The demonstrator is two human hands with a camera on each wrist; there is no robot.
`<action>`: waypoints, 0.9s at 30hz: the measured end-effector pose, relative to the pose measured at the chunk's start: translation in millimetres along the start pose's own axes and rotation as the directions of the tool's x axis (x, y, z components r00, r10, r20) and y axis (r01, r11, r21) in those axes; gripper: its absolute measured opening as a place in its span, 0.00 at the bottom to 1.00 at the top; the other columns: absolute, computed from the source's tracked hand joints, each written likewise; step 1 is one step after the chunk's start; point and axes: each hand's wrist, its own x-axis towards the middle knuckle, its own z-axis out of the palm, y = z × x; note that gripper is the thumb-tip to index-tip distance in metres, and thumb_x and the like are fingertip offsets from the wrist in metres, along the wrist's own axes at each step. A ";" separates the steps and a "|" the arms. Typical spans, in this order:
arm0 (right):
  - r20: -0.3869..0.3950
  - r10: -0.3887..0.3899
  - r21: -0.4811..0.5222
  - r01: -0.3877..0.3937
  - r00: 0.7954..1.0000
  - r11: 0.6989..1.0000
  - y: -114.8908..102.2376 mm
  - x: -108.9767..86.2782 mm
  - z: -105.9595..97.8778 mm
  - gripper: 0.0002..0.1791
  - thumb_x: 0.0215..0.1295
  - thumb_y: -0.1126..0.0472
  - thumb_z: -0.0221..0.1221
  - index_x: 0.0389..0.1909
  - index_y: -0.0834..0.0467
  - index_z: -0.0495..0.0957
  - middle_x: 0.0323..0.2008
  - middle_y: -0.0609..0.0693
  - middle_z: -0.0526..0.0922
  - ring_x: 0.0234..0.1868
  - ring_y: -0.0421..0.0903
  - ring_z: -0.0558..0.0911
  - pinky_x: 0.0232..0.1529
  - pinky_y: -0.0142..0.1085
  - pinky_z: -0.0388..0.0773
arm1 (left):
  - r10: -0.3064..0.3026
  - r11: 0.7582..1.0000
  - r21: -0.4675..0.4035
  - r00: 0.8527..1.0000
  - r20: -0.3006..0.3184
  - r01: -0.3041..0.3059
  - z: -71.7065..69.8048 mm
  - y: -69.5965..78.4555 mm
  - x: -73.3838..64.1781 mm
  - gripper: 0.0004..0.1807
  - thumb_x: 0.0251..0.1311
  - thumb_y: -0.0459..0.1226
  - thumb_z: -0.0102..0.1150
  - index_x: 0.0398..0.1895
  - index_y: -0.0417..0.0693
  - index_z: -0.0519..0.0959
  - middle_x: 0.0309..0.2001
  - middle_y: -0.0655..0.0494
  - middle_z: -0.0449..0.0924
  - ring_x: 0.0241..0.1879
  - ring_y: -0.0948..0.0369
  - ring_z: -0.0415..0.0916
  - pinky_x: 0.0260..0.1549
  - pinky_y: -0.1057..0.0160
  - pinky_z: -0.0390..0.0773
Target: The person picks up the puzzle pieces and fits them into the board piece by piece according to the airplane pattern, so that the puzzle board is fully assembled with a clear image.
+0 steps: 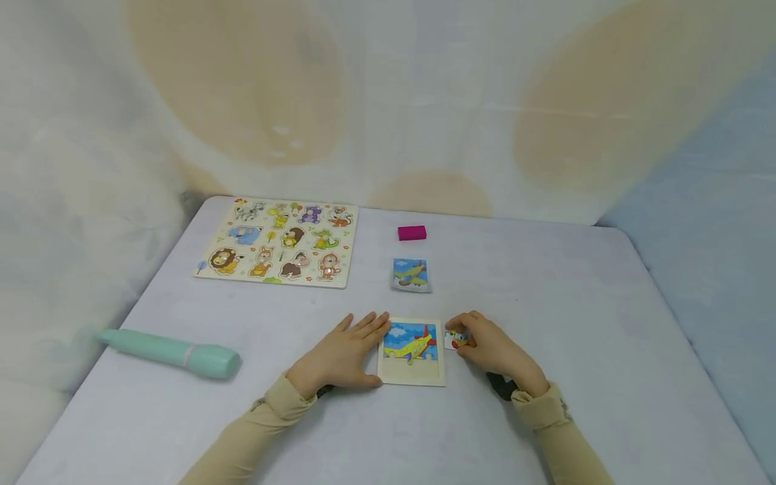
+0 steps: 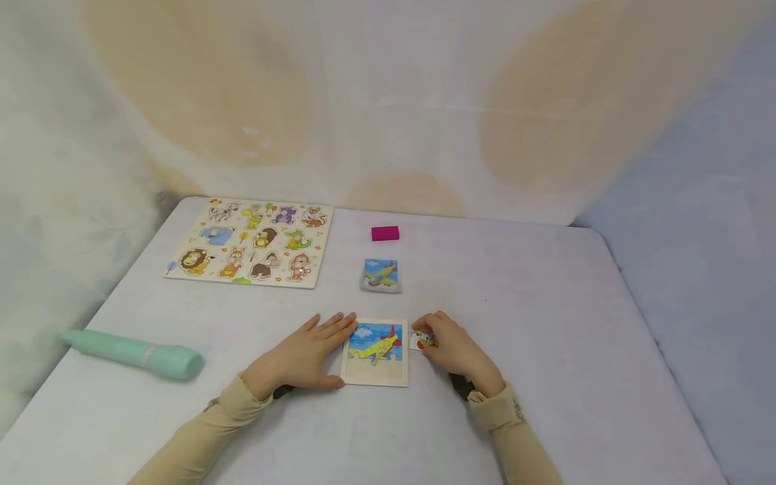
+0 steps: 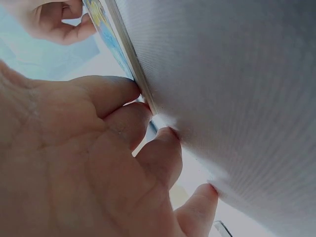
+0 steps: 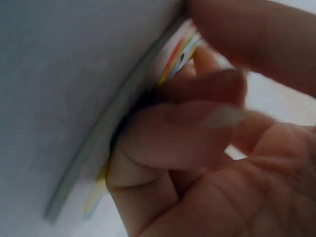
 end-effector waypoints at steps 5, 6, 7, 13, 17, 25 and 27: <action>0.058 0.018 0.056 -0.022 0.998 0.998 4.3 3.1 -1.6 0.15 0.62 0.67 0.61 0.50 0.62 0.77 0.35 0.50 0.77 0.33 0.42 0.71 0.32 0.31 0.70 | -0.005 1.000 0.012 1.000 -0.001 0.005 0.9 -0.6 0.4 0.54 0.51 0.60 0.63 0.76 0.46 0.52 0.78 0.55 0.46 0.78 0.54 0.44 0.73 0.42 0.48; 0.066 0.018 0.069 -0.023 0.998 0.997 4.6 3.3 -2.4 0.13 0.64 0.66 0.59 0.49 0.62 0.78 0.35 0.49 0.78 0.33 0.42 0.71 0.32 0.31 0.70 | -0.004 1.000 0.012 1.000 -0.002 0.004 1.0 -0.7 0.4 0.54 0.52 0.59 0.63 0.76 0.46 0.52 0.78 0.55 0.46 0.78 0.54 0.44 0.73 0.42 0.48; 0.068 0.021 0.082 -0.027 0.997 0.996 4.7 3.6 -3.0 0.11 0.66 0.64 0.58 0.48 0.62 0.78 0.35 0.49 0.78 0.33 0.41 0.71 0.32 0.31 0.70 | -0.002 1.000 0.011 1.000 -0.004 0.002 1.1 -0.8 0.4 0.54 0.52 0.59 0.63 0.76 0.46 0.52 0.78 0.55 0.46 0.78 0.54 0.45 0.73 0.42 0.48; 0.104 0.019 0.224 -0.042 0.994 0.974 -8.9 10.5 2.2 0.10 0.70 0.60 0.54 0.44 0.61 0.80 0.29 0.49 0.79 0.30 0.41 0.73 0.30 0.29 0.70 | -0.001 1.000 0.003 1.000 0.000 0.001 1.0 -0.5 -0.7 0.54 0.51 0.59 0.64 0.76 0.46 0.53 0.78 0.55 0.47 0.77 0.54 0.45 0.73 0.42 0.48; 0.174 -0.087 0.279 0.036 0.981 0.960 -30.5 22.3 16.1 0.07 0.66 0.62 0.59 0.42 0.60 0.80 0.29 0.48 0.81 0.29 0.38 0.77 0.31 0.27 0.74 | 0.001 1.000 -0.007 1.000 -0.006 -0.001 0.7 0.0 -0.6 0.54 0.51 0.59 0.64 0.76 0.46 0.53 0.78 0.55 0.47 0.77 0.54 0.45 0.73 0.41 0.48; 0.170 -0.132 0.188 0.099 0.976 0.977 -58.2 34.5 33.5 0.04 0.59 0.64 0.65 0.35 0.56 0.82 0.26 0.43 0.80 0.26 0.35 0.74 0.30 0.26 0.71 | 0.017 1.000 -0.025 1.000 -0.020 -0.018 1.0 -0.3 0.6 0.53 0.52 0.58 0.65 0.76 0.45 0.54 0.78 0.54 0.47 0.77 0.53 0.45 0.72 0.40 0.48; 0.157 -0.128 0.181 0.099 0.979 0.978 -62.3 34.7 36.2 0.04 0.59 0.64 0.65 0.35 0.57 0.83 0.26 0.43 0.81 0.27 0.36 0.74 0.30 0.26 0.71 | 0.019 1.000 -0.023 1.000 -0.022 -0.019 0.7 -0.7 0.1 0.53 0.51 0.58 0.65 0.76 0.44 0.54 0.78 0.54 0.47 0.77 0.53 0.46 0.72 0.39 0.49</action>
